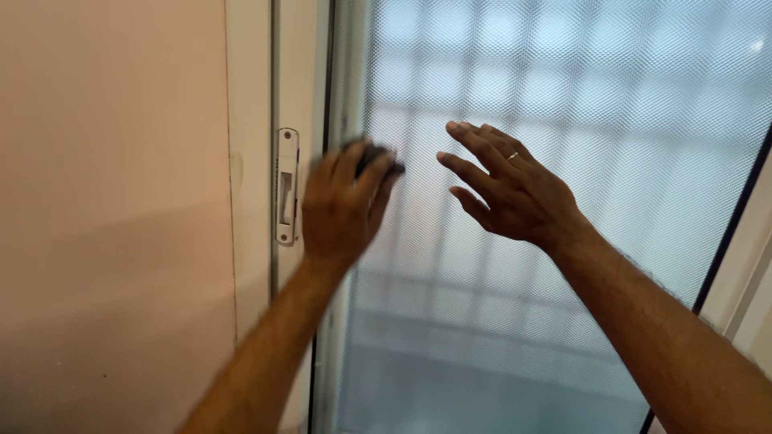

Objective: The person wipes a frosted glass window with a dark cloth, moving the cloth in vertical and horizontal strokes across the surface. The person briefly opens the window and continues wiping the frame and glass.

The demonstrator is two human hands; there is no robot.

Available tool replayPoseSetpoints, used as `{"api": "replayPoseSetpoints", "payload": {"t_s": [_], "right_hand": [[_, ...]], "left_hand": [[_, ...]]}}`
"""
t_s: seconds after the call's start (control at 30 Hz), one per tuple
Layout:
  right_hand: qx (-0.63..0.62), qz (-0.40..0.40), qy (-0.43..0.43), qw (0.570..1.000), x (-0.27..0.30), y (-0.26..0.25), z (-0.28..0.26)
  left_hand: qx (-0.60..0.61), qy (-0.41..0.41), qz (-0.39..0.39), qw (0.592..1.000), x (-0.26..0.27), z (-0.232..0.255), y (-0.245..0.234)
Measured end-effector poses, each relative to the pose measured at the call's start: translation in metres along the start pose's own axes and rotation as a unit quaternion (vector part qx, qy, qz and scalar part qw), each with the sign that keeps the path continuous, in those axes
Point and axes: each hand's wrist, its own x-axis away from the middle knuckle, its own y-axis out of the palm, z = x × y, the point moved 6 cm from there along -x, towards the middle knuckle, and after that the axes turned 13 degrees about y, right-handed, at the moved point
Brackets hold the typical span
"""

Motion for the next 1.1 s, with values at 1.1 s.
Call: {"api": "replayPoseSetpoints", "payload": {"t_s": [1.1], "right_hand": [[0.007,0.012,0.002,1.0,0.001,0.003,0.001]], "left_hand": [[-0.061,0.029,-0.051,0.996,-0.014,-0.042,0.066]]}}
